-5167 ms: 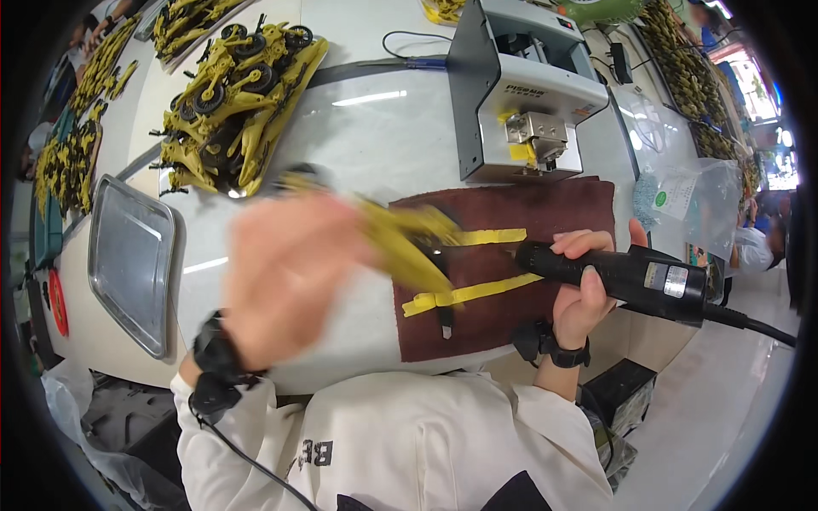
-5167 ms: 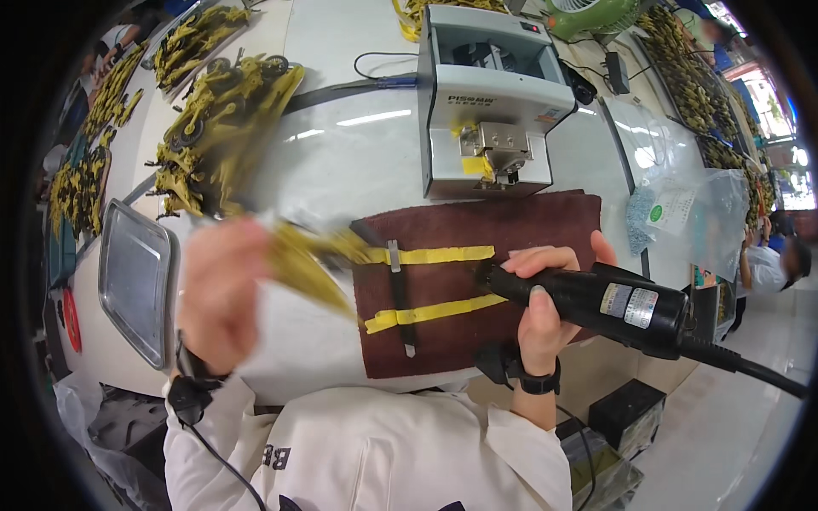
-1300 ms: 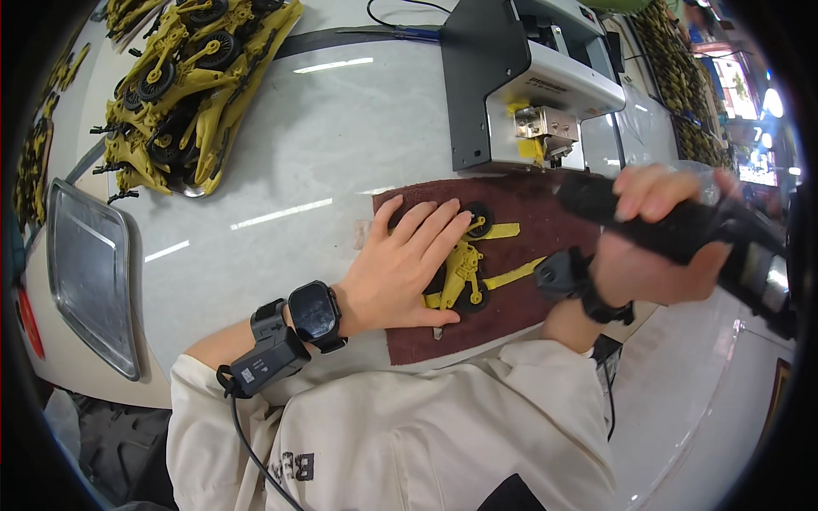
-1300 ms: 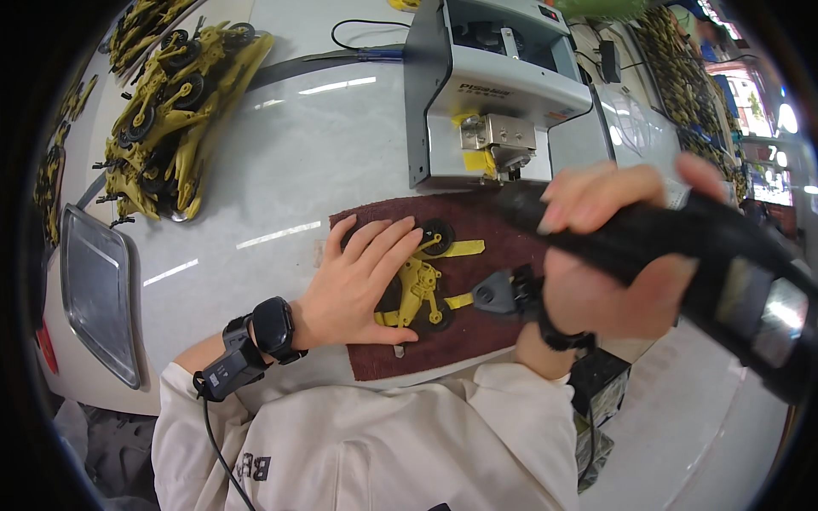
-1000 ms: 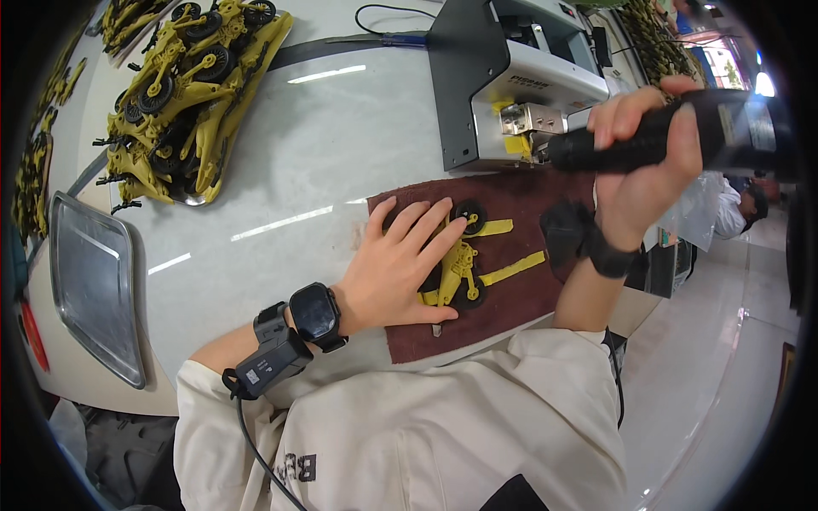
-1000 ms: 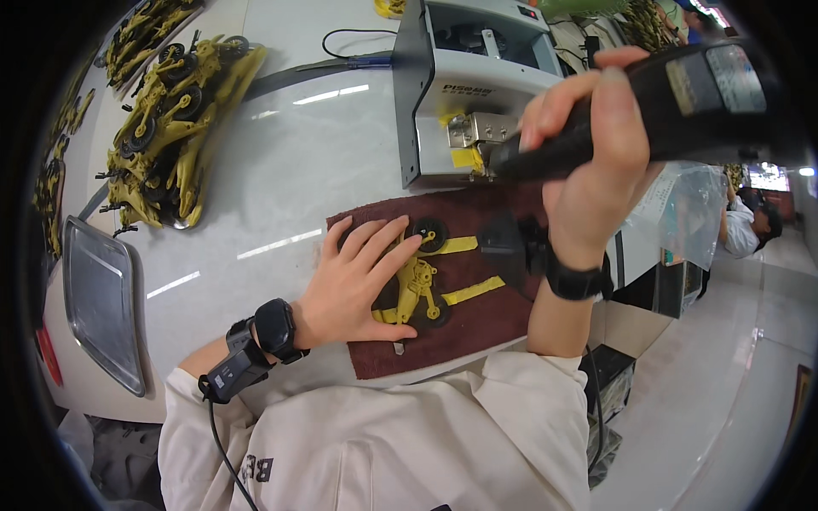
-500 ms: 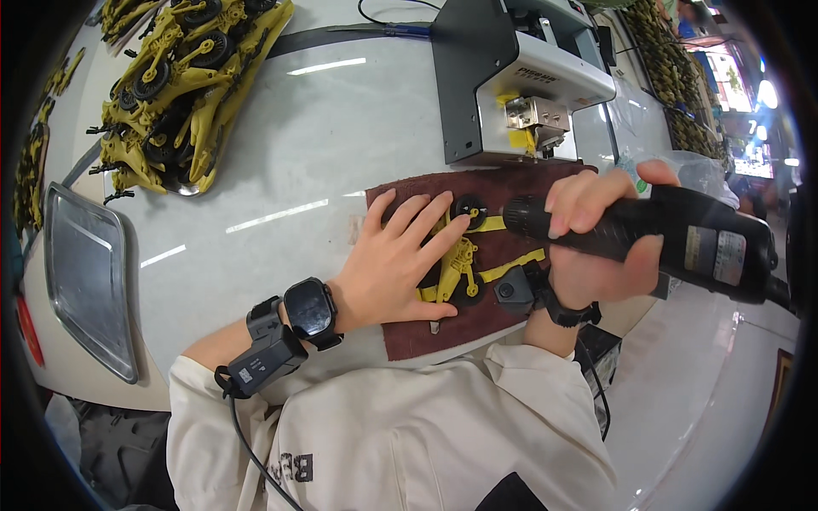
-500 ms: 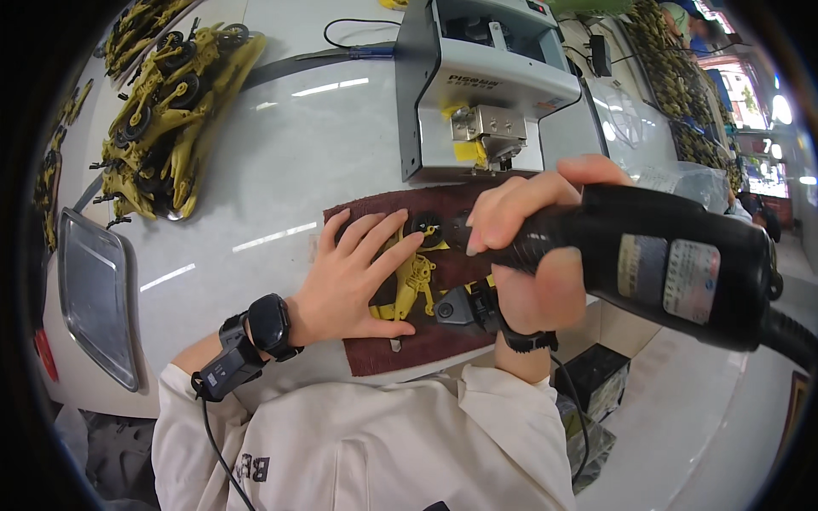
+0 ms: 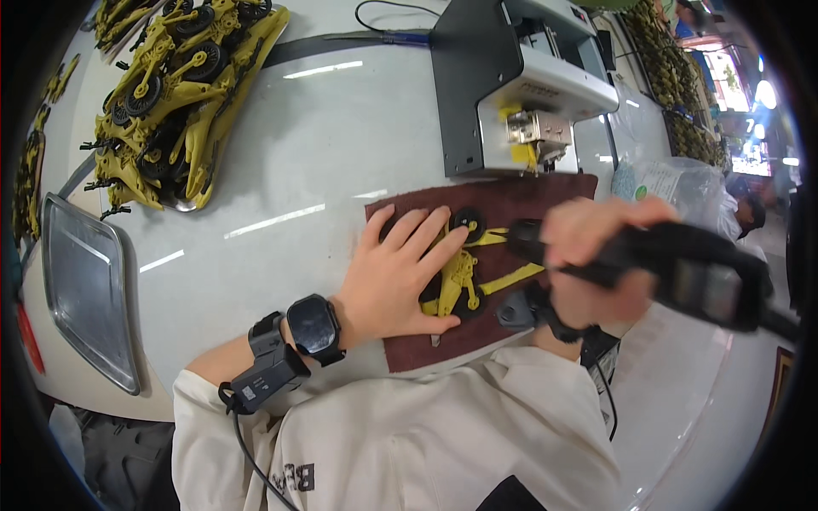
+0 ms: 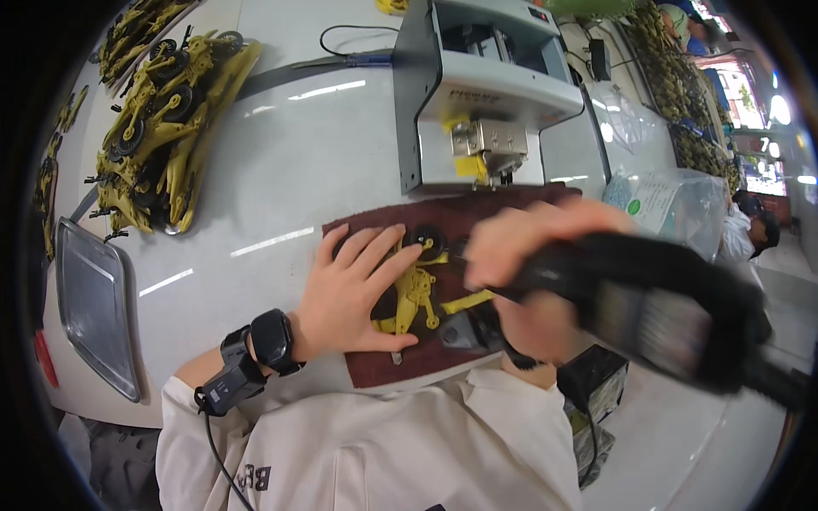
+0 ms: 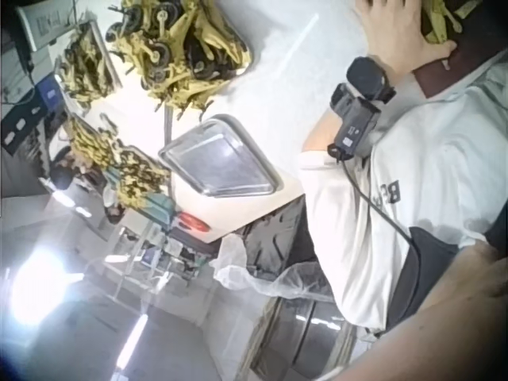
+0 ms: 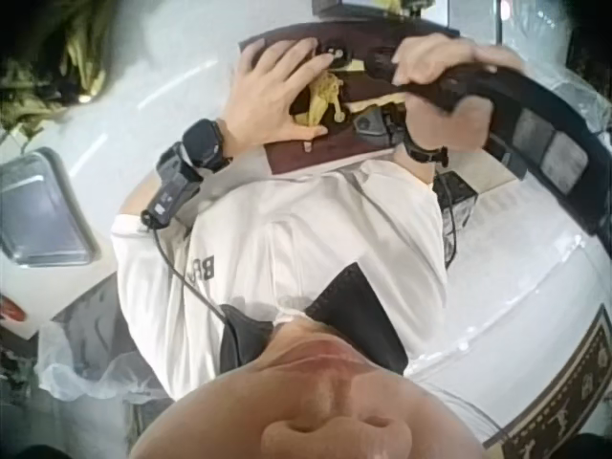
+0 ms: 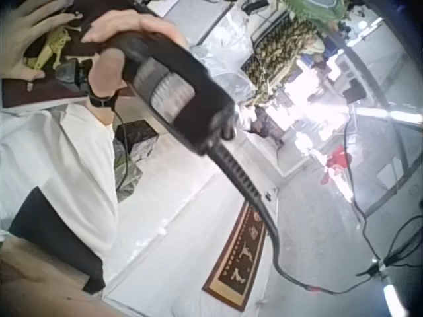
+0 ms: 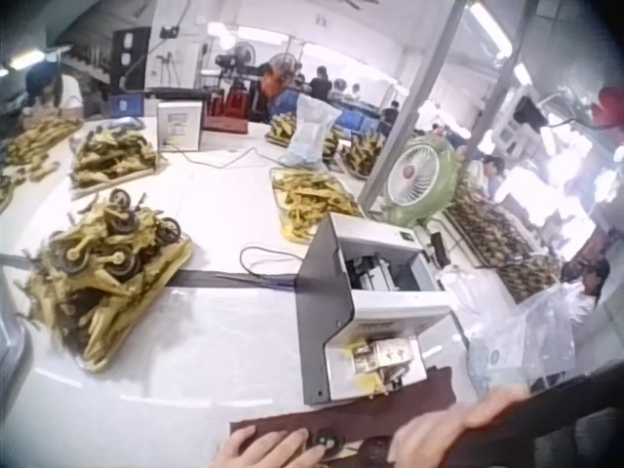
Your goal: The recorder uses an electric screwdriver to assemble plastic toy motorcycle parts at a manufacturing workstation.
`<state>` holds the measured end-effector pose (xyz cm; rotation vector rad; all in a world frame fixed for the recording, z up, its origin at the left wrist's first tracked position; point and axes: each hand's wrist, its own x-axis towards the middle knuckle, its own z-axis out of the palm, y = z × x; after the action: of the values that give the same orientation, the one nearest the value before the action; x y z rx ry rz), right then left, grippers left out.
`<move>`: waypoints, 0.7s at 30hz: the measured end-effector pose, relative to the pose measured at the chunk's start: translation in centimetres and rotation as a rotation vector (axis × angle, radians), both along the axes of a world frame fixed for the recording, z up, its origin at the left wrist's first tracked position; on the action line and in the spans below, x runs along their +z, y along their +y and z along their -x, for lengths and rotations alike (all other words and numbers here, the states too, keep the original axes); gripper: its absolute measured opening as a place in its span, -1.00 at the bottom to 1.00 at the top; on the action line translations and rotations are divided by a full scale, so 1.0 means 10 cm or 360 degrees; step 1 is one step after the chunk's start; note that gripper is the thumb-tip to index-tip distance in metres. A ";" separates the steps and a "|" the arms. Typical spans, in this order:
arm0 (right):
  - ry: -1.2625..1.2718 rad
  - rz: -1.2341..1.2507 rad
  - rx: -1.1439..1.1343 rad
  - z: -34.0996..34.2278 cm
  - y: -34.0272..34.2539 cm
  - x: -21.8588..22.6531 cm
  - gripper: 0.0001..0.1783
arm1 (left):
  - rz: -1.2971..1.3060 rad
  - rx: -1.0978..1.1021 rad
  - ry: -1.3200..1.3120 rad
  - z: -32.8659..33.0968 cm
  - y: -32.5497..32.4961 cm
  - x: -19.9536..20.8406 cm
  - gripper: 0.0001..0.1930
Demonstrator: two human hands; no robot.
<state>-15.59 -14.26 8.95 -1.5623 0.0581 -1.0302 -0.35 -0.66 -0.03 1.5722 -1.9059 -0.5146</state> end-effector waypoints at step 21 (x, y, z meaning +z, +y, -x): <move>-0.0012 0.0015 0.0126 -0.05 0.53 0.08 -0.24 | 0.0087 0.0021 0.0086 0.02 0.09 -0.03 0.00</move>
<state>-15.12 -8.99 9.76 -1.5567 -0.0136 -0.9757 -0.59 0.26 -0.36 1.5200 -1.8527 -0.4905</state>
